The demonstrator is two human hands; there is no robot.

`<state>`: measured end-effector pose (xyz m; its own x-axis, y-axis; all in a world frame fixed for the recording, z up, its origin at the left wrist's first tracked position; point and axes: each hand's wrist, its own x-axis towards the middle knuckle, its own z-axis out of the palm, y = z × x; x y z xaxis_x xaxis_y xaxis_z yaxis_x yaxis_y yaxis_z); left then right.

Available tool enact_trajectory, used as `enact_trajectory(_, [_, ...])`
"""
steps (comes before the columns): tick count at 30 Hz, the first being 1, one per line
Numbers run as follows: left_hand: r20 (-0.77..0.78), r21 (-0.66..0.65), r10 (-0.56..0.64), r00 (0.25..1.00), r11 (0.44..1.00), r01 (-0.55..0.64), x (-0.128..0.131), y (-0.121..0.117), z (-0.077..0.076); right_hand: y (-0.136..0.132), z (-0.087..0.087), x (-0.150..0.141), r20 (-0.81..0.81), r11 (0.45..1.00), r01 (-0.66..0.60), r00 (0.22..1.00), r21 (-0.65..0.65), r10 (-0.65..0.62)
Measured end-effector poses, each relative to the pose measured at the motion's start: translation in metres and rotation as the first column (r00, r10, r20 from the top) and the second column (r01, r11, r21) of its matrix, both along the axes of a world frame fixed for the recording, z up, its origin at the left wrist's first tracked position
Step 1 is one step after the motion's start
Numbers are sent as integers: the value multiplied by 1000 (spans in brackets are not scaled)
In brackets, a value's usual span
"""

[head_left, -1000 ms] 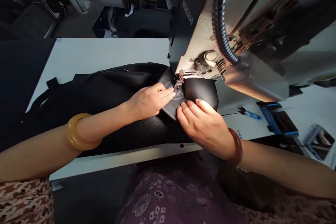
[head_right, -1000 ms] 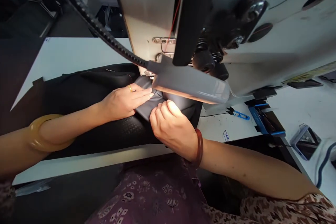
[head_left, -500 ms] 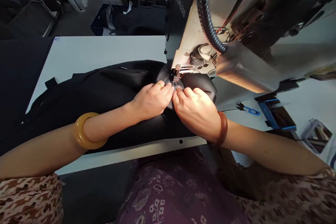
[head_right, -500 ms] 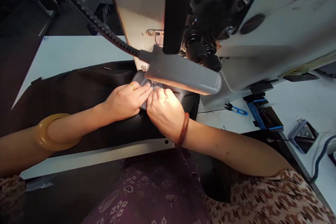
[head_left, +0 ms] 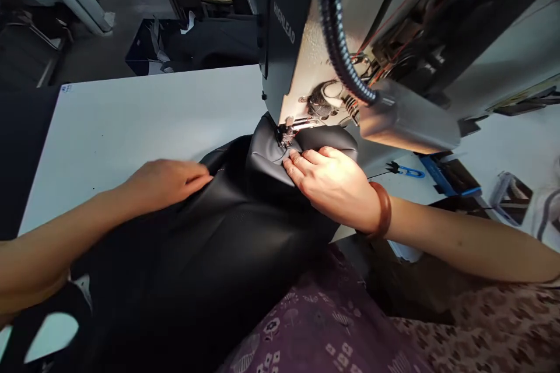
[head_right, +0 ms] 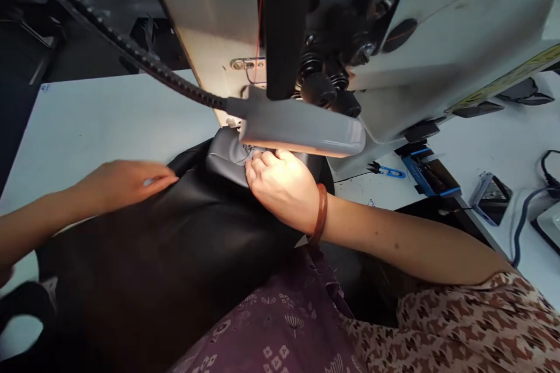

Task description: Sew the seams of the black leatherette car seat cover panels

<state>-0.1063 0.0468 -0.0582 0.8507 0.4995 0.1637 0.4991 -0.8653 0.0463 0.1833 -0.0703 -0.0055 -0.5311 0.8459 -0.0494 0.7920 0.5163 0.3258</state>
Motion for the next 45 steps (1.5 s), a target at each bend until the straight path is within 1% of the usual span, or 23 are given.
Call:
enact_trajectory(1, [16,100,16,1000,995,-18,18,-1,6,0,-1,1,1,1000,-7,1000,7,7])
enact_trajectory(2, [43,173,-16,999,985,9,36,1,12,-1,-2,2,4,999,-15,1000,29,15])
enact_trajectory(3, [47,193,-101,994,977,90,54,6,17,-2,-4,2,4,998,-25,1000,64,24])
enact_trajectory(4, [49,194,-215,975,960,202,71,11,20,-3,-7,3,2,994,-30,1000,105,30])
enact_trajectory(6, [53,174,-406,912,903,392,95,19,20,-4,-12,3,-13,984,-31,999,177,33])
enact_trajectory(7, [69,178,-468,881,875,451,102,22,18,-4,-14,3,-21,980,-29,999,197,33])
enact_trajectory(8, [94,202,-504,859,854,479,106,22,15,-4,-15,4,-27,979,-25,999,204,31])
enact_trajectory(9, [123,240,-519,846,843,482,107,22,11,-4,-16,4,-32,979,-21,999,202,28])
enact_trajectory(12, [166,330,-476,864,852,406,104,12,5,-1,-16,5,-44,988,-9,999,157,16])
enact_trajectory(14, [160,361,-422,892,866,345,103,4,5,1,-13,8,-44,992,-2,999,124,7])
enact_trajectory(17, [157,413,-367,917,868,276,105,-8,7,7,-9,15,-34,996,-26,999,87,29])
enact_trajectory(21, [127,413,-201,971,901,133,114,-22,7,18,-6,29,-77,991,-87,993,104,95])
enact_trajectory(23, [162,468,-187,969,879,92,118,-27,6,22,-6,34,-99,983,-128,985,130,141])
enact_trajectory(26, [229,572,-229,946,818,59,121,-32,5,26,-6,38,-135,980,-155,976,124,171])
enact_trajectory(29, [214,610,-217,952,791,44,122,-34,6,30,-4,41,-155,979,-182,968,95,195])
enact_trajectory(31, [184,606,-190,964,794,41,123,-37,6,32,-1,43,-152,973,-212,963,86,223])
enact_trajectory(34, [149,594,-165,975,803,45,127,-42,7,34,3,43,-145,975,-216,964,60,222])
enact_trajectory(36, [123,599,-163,979,799,58,128,-43,9,30,3,38,-130,984,-176,975,33,179])
enact_trajectory(38, [91,606,-188,978,790,96,128,-39,12,22,0,32,-95,993,-117,988,28,119])
enact_trajectory(39, [73,608,-208,975,785,122,127,-34,14,17,-4,28,-79,995,-88,993,47,91])
enact_trajectory(41, [51,583,-291,955,785,209,123,-22,18,7,-13,23,-61,989,-65,995,133,73])
enact_trajectory(43, [67,514,-388,919,803,302,118,-9,22,1,-23,21,-62,969,-83,993,232,100])
enact_trajectory(45, [93,429,-440,893,827,363,113,0,21,-1,-30,24,-67,948,-112,988,297,137])
